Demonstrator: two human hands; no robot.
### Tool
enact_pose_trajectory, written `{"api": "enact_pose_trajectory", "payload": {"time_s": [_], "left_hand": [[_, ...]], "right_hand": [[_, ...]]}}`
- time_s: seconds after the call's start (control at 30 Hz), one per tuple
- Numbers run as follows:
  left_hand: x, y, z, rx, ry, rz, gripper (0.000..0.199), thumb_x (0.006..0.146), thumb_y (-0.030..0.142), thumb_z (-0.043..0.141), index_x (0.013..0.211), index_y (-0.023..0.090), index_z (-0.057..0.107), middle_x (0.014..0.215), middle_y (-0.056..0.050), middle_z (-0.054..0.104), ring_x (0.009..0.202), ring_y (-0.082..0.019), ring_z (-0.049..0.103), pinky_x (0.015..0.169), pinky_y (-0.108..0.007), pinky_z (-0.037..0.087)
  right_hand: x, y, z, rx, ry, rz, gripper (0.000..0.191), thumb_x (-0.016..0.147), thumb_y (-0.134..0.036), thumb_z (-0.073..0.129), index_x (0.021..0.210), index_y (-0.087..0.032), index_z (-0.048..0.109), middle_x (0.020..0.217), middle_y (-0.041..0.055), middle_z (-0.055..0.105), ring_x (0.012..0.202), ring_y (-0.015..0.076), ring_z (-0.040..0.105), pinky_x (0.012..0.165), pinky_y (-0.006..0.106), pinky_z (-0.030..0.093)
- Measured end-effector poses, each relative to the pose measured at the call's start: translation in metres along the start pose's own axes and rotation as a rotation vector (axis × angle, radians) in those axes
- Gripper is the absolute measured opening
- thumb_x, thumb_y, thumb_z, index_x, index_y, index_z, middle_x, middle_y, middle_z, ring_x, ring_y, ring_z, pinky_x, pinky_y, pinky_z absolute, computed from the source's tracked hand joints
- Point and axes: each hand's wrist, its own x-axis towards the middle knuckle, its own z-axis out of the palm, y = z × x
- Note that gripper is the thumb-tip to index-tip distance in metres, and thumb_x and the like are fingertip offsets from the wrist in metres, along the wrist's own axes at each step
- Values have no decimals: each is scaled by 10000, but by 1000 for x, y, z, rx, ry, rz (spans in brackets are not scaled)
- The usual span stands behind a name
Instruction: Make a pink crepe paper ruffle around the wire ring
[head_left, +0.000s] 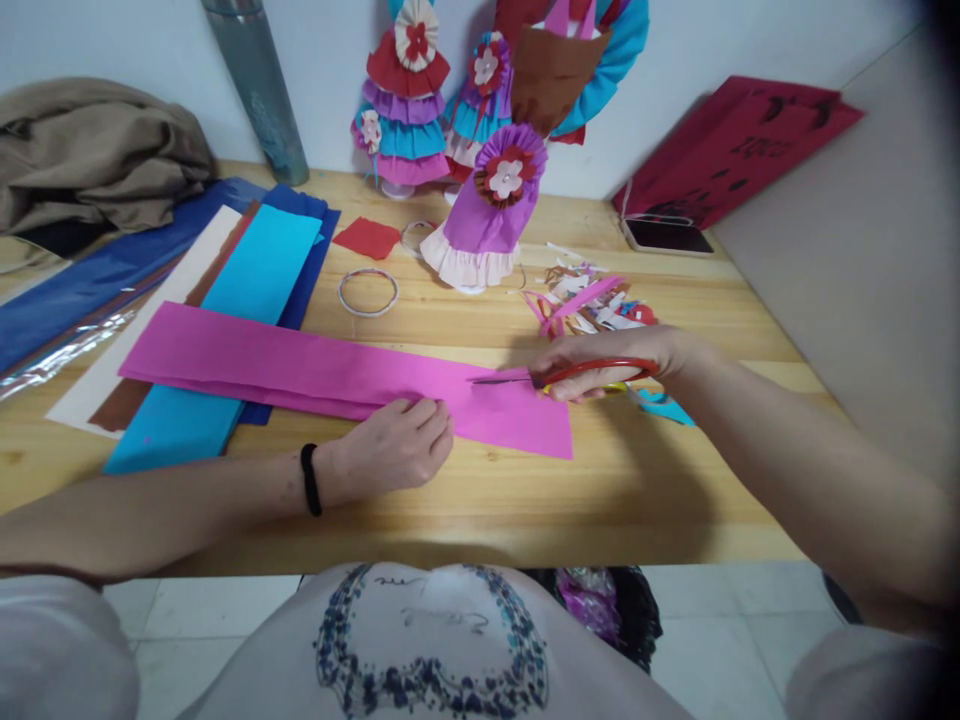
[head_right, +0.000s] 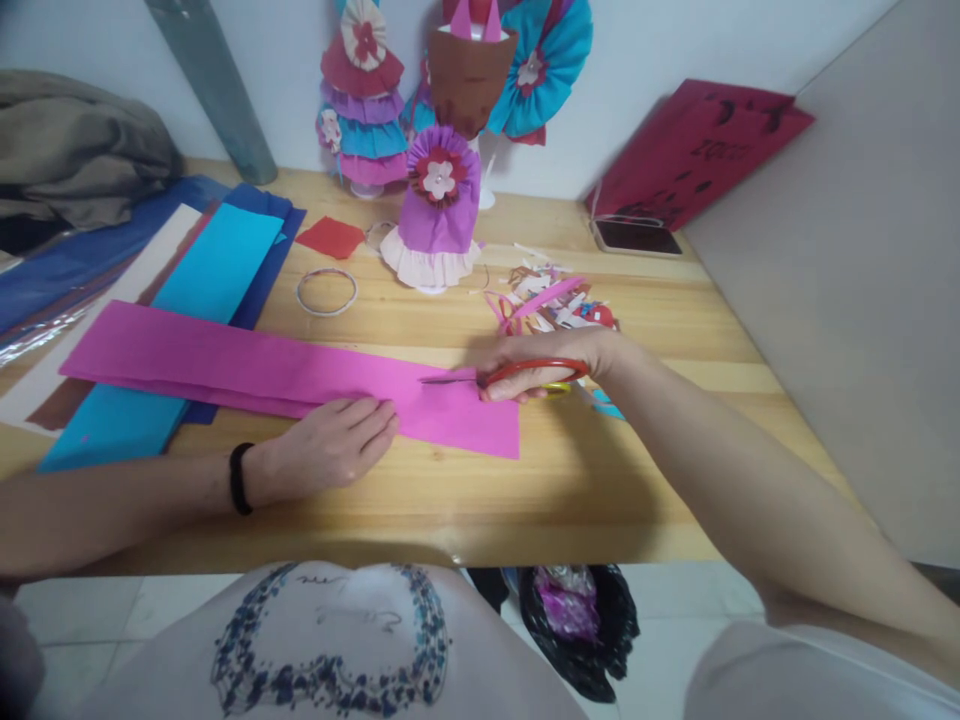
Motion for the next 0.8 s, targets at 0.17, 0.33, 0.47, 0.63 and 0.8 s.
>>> {"api": "enact_pose_trajectory", "payload": {"time_s": [0.17,0.33,0.47,0.63,0.8], "left_hand": [[-1,1,2,9,5,-4,202,925,34,467,960,62,665,983,-166,732,779,-206,651,675,-341,526],[0,2,2,11,20,-7,195,919,37,481,958,55,671,979,-163,737,774,-208,655,669,-337,527],[0,2,2,16,28,-7,200,920,35,475,957,58,671,979,-160,737,771,-203,654,667,-332,528],[0,3,2,14,37,-12,195,914,32,483,944,61,674,973,-159,741,769,-205,657,654,-328,529],[0,3,2,15,57,-29,197,911,29,487,938,66,678,967,-153,748,763,-198,659,651,-318,530]], "right_hand": [[3,-3,3,44,25,148,548,821,-694,629,768,-156,540,584,-57,449,490,59,395,461,222,297],[1,-12,3,33,13,173,582,791,-739,619,739,-170,507,601,-50,441,514,71,407,484,237,312],[-3,-15,3,30,-14,134,631,816,-799,521,728,-176,474,636,-39,444,553,79,424,529,251,343],[-1,-12,0,5,-27,74,546,906,-696,507,766,-168,494,632,-43,459,557,82,449,533,245,355],[3,-14,-2,-6,-46,18,532,927,-663,510,838,-139,552,667,-23,501,595,96,484,567,253,383]]}}
